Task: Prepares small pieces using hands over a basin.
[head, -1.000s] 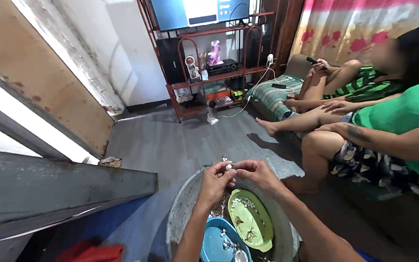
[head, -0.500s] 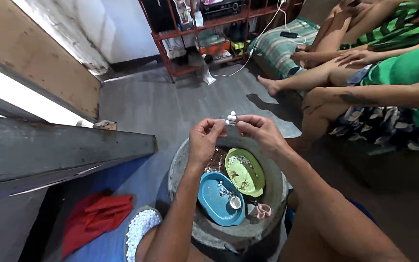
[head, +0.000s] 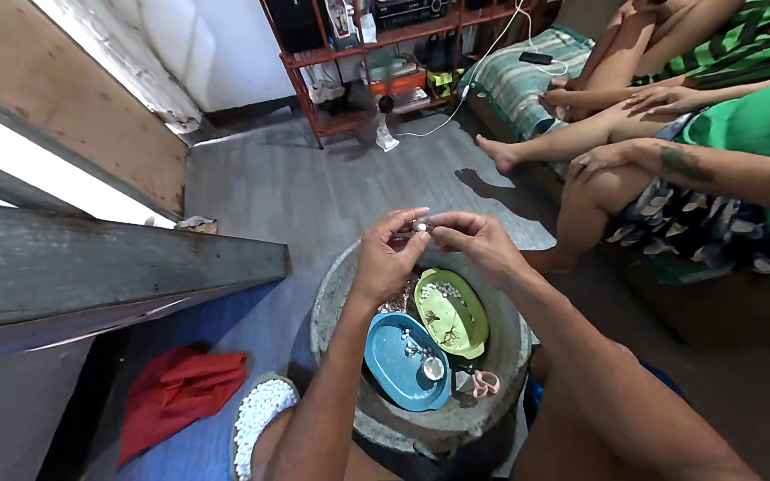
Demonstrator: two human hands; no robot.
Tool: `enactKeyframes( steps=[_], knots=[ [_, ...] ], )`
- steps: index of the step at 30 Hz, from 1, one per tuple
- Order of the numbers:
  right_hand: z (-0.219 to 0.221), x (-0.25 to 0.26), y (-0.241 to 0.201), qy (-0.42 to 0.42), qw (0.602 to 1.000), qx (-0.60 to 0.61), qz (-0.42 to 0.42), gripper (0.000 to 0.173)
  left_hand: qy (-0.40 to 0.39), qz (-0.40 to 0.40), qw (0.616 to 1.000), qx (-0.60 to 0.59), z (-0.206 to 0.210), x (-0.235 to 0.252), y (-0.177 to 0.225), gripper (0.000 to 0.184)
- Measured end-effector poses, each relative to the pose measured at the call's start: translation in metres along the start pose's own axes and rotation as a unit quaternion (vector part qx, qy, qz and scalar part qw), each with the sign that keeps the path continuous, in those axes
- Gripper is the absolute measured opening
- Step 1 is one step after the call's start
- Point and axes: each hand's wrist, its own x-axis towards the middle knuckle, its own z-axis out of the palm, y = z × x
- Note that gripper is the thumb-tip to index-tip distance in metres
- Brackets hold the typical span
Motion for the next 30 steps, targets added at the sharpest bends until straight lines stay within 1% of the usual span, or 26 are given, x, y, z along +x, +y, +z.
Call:
enactKeyframes(
  steps=[2, 4, 7, 10, 15, 21, 24, 26, 30],
  knots=[
    [-0.001, 0.0, -0.001, -0.001, 1.0, 0.006, 0.013, 0.019, -0.008, 0.001, 1.0, -0.025, -0.002, 0.0, -0.001, 0.03],
    [-0.002, -0.002, 0.002, -0.01, 1.0, 0.006, 0.017, 0.02, -0.01, -0.007, 1.0, -0.025, -0.004, -0.001, -0.002, 0.032],
    [-0.003, 0.001, 0.005, -0.026, 1.0, 0.005, -0.003, 0.022, -0.001, -0.006, 1.0, -0.002, -0.005, 0.002, -0.006, 0.023],
    [-0.004, 0.002, 0.003, -0.029, 0.999, 0.005, -0.03, 0.021, 0.002, -0.005, 1.0, -0.019, -0.005, 0.005, -0.004, 0.02],
    [-0.007, 0.0, 0.001, -0.053, 0.998, 0.007, -0.042, 0.016, -0.012, -0.045, 0.995, -0.092, -0.008, 0.003, 0.0, 0.022],
    [-0.009, -0.002, 0.002, -0.08, 0.996, 0.008, -0.031, 0.013, -0.05, -0.059, 0.992, -0.095, -0.012, 0.0, -0.001, 0.021],
    [-0.009, -0.004, -0.002, -0.098, 0.995, 0.009, -0.021, 0.014, -0.024, -0.063, 0.995, -0.075, -0.007, -0.001, 0.001, 0.016],
    [-0.008, -0.004, -0.003, -0.104, 0.994, 0.012, -0.019, 0.019, -0.004, -0.061, 0.996, -0.06, -0.004, -0.002, 0.0, 0.013],
    [-0.01, -0.002, 0.001, -0.107, 0.994, -0.005, -0.024, 0.022, 0.001, -0.053, 0.998, -0.037, -0.003, -0.002, -0.002, 0.012]
  ],
)
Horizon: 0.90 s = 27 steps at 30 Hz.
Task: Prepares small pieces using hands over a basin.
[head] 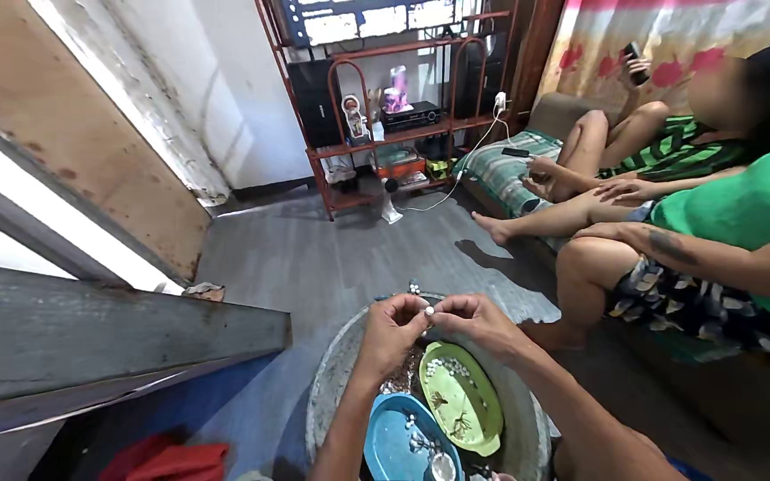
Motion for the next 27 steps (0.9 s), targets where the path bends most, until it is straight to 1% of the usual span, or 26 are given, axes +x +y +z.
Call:
enactKeyframes(
  steps=[6, 9, 12, 17, 21, 24, 26, 27],
  knots=[
    [-0.003, 0.0, 0.003, -0.007, 0.999, -0.048, -0.005, 0.022, 0.001, 0.008, 0.997, 0.073, 0.003, -0.001, -0.003, 0.009],
    [-0.002, 0.0, 0.004, 0.002, 0.995, -0.097, -0.003, 0.023, 0.005, 0.011, 0.991, 0.132, 0.005, -0.002, -0.003, 0.012],
    [0.001, 0.0, 0.007, 0.028, 0.989, -0.143, -0.016, 0.021, 0.028, 0.032, 0.981, 0.189, 0.009, -0.002, -0.007, 0.009],
    [0.007, 0.001, 0.013, 0.078, 0.967, -0.227, -0.08, 0.019, 0.075, 0.079, 0.957, 0.271, 0.017, -0.003, -0.012, 0.01],
    [0.011, 0.001, 0.013, 0.114, 0.96, -0.232, -0.103, 0.017, 0.106, 0.108, 0.938, 0.311, 0.021, -0.004, -0.009, 0.011],
    [0.014, 0.0, 0.013, 0.154, 0.95, -0.248, -0.113, 0.016, 0.141, 0.122, 0.924, 0.335, 0.021, -0.005, -0.008, 0.007],
    [0.013, 0.0, 0.012, 0.17, 0.949, -0.244, -0.103, 0.015, 0.134, 0.099, 0.938, 0.305, 0.016, -0.004, -0.005, 0.007],
    [0.012, -0.001, 0.01, 0.177, 0.95, -0.24, -0.092, 0.016, 0.121, 0.066, 0.953, 0.269, 0.014, -0.003, -0.003, 0.009]
  ],
)
